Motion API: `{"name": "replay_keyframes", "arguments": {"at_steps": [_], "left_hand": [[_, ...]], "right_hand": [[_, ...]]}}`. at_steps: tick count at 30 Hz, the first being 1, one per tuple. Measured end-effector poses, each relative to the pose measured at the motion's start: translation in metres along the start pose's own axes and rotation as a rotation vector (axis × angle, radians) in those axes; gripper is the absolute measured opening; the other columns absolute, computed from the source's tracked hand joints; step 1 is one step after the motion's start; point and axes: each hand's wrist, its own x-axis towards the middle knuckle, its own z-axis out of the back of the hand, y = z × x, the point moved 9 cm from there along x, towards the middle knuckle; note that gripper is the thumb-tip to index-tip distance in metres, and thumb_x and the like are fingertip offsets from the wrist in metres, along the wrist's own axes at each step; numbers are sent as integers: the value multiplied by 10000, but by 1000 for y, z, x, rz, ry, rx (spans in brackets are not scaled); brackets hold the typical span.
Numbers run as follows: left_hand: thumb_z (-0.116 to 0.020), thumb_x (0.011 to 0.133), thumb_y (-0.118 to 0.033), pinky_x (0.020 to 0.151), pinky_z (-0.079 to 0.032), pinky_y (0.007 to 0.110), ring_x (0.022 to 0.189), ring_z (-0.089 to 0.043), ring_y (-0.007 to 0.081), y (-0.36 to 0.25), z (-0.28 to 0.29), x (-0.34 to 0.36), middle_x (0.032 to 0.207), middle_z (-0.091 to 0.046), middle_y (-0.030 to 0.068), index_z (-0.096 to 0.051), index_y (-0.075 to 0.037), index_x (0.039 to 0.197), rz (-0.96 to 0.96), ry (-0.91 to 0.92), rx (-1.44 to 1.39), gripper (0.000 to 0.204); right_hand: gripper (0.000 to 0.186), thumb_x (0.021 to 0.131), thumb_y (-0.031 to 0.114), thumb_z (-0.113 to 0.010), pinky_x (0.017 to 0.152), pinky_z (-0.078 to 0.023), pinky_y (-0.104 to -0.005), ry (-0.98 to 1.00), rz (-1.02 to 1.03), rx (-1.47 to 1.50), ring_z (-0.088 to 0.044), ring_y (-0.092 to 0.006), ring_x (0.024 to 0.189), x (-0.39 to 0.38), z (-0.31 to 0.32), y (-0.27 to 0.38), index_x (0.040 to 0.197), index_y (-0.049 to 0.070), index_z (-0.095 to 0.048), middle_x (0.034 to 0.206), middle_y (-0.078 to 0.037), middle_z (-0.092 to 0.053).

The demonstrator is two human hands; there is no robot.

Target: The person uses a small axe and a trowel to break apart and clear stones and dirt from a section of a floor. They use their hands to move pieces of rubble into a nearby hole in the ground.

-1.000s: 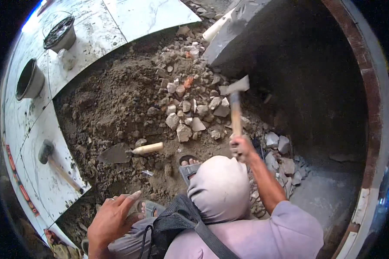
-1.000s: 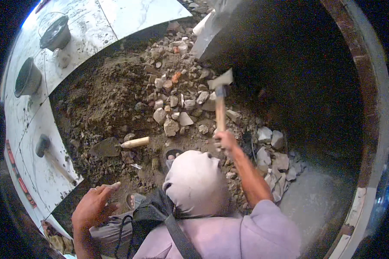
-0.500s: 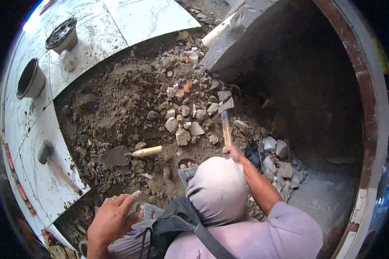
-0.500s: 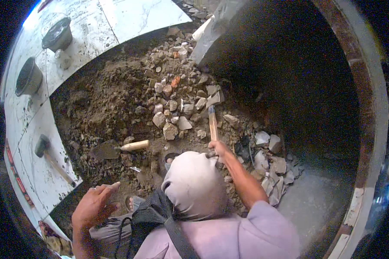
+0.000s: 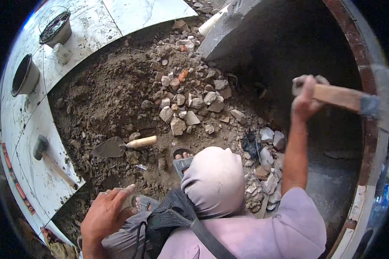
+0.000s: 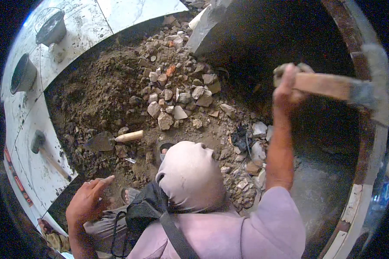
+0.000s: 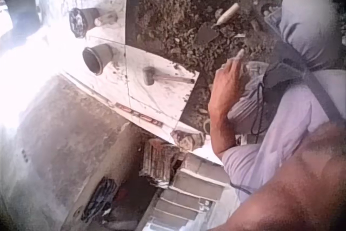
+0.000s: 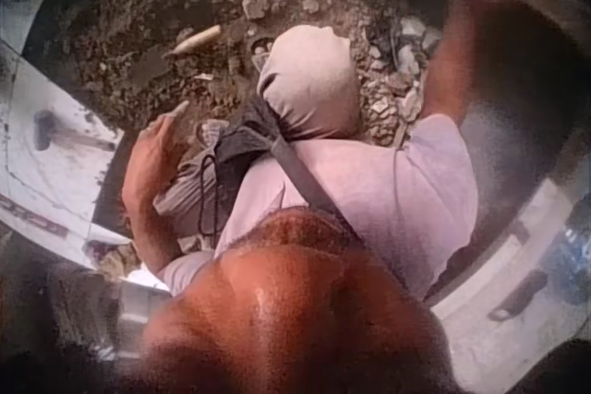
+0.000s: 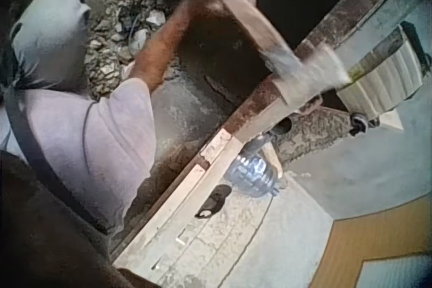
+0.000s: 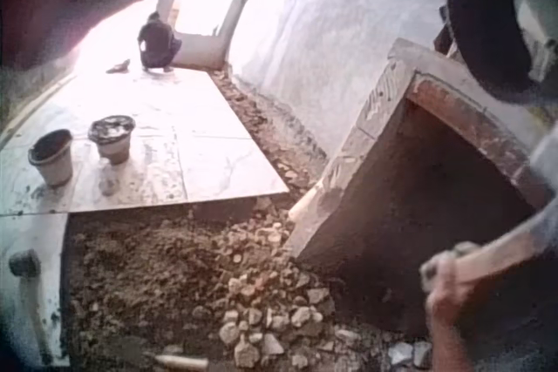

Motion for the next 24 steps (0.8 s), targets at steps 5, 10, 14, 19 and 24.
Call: {"name": "replay_keyframes", "arguments": {"at_steps": [5,10,14,19,24], "left_hand": [[-709,720,-163,820,-456,433,941,-560,381,1,-3,-3,1049,-587,166,-445,-115,1313,-3,-8,29,650],[-710,728,-178,821,-457,437,938,-563,382,-2,-5,-10,1048,-592,171,-449,-112,1307,-3,-41,37,639],[-704,751,-194,826,-457,439,936,-567,383,3,-3,2,1055,-594,167,-448,-113,1309,-9,-29,26,619],[-697,768,-204,847,-452,441,975,-561,378,0,-7,9,1091,-590,162,-445,-115,1313,19,29,24,607],[-706,758,-192,870,-444,439,1012,-552,366,-1,-6,3,1120,-582,155,-436,-124,1327,48,38,22,634]], "right_hand": [[184,859,154,-510,630,-473,-379,547,-763,-256,-553,-248,683,-273,-99,-121,976,27,-573,858,-138,-615],[163,797,127,-614,467,-461,-338,457,-1602,567,-553,-176,506,-373,-52,-156,903,30,-536,615,-56,-518],[92,836,123,-567,492,-438,-298,454,-625,161,-532,-157,521,-185,-5,-74,876,47,-533,621,-39,-536],[172,836,104,-504,590,-453,-342,65,-224,424,-471,-178,583,-26,8,-14,979,43,-432,686,-62,-485],[173,830,124,-529,557,-448,-348,203,-425,-49,-490,-203,577,-182,-29,-102,973,52,-463,714,-61,-504]]}}
